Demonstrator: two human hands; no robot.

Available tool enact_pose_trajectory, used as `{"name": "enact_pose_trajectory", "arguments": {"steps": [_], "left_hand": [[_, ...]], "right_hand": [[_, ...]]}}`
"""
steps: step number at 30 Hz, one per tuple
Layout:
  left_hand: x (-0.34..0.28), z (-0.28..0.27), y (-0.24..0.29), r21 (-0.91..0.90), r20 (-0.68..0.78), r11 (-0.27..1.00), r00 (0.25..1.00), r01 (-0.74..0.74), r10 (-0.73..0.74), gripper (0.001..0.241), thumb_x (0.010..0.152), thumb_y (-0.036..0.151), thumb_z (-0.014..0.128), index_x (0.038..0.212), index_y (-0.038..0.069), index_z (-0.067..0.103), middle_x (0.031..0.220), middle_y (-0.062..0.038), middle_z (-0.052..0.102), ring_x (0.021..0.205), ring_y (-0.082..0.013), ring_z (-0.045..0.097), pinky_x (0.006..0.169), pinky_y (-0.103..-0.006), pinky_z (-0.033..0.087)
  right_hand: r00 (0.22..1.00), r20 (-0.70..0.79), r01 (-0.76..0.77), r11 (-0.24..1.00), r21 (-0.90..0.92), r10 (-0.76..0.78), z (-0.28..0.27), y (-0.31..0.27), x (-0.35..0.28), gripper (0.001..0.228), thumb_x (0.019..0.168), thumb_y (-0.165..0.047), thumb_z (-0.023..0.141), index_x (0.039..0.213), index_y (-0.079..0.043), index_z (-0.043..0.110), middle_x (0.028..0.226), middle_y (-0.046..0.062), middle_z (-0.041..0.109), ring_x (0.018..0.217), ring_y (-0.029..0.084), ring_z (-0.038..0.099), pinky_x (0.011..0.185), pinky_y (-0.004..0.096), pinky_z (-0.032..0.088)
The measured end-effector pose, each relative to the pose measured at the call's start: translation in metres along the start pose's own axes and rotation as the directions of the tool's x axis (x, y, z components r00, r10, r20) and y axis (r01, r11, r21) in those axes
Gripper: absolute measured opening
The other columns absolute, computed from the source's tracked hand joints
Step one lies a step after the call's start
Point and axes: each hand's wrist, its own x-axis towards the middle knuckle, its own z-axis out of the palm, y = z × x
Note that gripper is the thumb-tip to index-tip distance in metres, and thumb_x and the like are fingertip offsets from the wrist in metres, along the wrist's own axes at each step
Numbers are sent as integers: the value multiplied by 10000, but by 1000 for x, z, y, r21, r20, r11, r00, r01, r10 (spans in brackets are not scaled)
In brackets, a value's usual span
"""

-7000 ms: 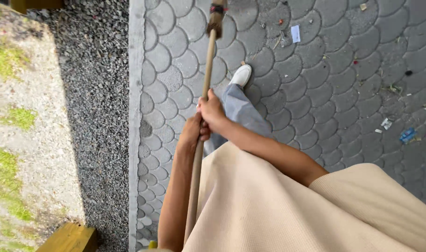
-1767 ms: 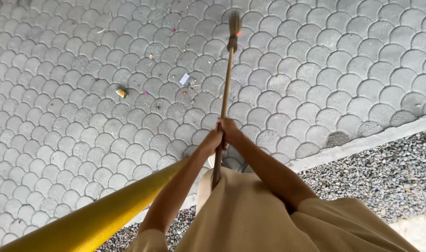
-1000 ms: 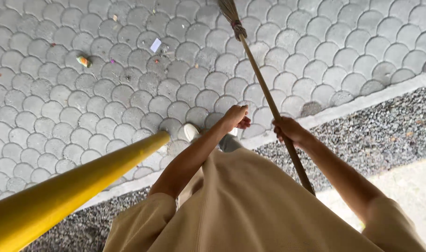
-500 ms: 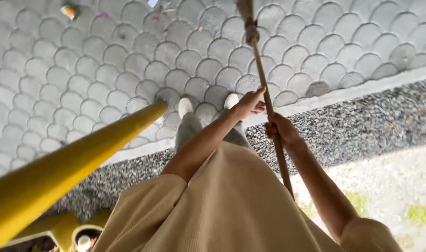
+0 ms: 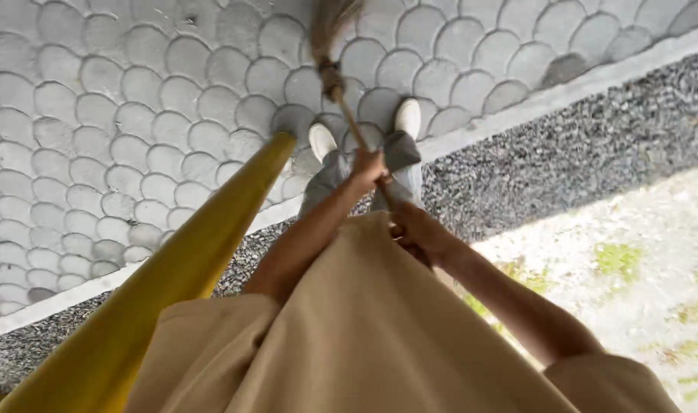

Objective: Sweep the paved courtyard floor to collect debris and trash using a broom.

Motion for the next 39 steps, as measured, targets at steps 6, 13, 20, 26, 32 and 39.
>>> {"name": "enact_pose_trajectory", "arguments": {"steps": [6, 13, 20, 26, 32, 39], "left_hand": [[22, -70, 68, -73, -339, 989, 936, -127, 95, 256, 840, 102, 568, 991, -96, 510, 611, -140, 539, 397, -241, 591, 365, -434, 548], [-56, 56, 130, -288, 155, 953, 978, -91, 140, 152, 862, 76, 582, 731, 112, 516, 591, 88, 409, 445, -63, 478, 341, -271, 469], [41, 55, -15, 566, 384, 673, 875, -476, 296, 76, 853, 3, 585, 854, -57, 632, 652, -75, 572, 550, -173, 631, 437, -371, 526], [86, -151, -10, 491, -248, 871, 953, -30, 173, 149, 843, 157, 550, 850, 43, 646, 557, -82, 640, 528, -263, 707, 541, -431, 550], [54, -133, 92, -26, -414, 993, 906, -111, 91, 200, 928, 115, 523, 853, -37, 629, 580, -129, 597, 435, -261, 610, 390, -405, 532], [29, 81, 108, -264, 133, 948, 966, -180, 220, 195, 858, 38, 552, 907, -147, 516, 609, -114, 496, 432, -234, 618, 391, -389, 561]], "right_hand": [[974, 153, 176, 984, -35, -169, 29, 10, 25, 544, 1017, -138, 552, 1530, -254, 413, 720, 9, 395, 460, 69, 385, 294, 217, 366], [951, 1, 308, 951, 33, -308, 28, -6, -79, 584, 1024, -162, 491, 1580, -251, 335, 785, 36, 425, 506, 70, 425, 303, 207, 384], [953, -239, 166, 981, -98, -186, 29, 26, -56, 525, 1042, -248, 441, 1561, -278, 363, 800, 41, 441, 496, 83, 372, 325, 214, 342], [983, 152, 131, 979, -159, -106, 48, 56, 85, 484, 1048, -222, 461, 1528, -254, 408, 824, 57, 490, 561, 129, 467, 369, 270, 450], [964, 220, 158, 987, -22, -149, 71, 18, 34, 565, 1030, -165, 512, 1562, -297, 377, 764, 79, 484, 443, 135, 409, 236, 314, 393], [924, -134, 360, 933, -12, -358, 40, -17, -60, 561, 1044, -208, 441, 1587, -266, 312, 773, 10, 409, 509, 50, 380, 304, 184, 332]]}}
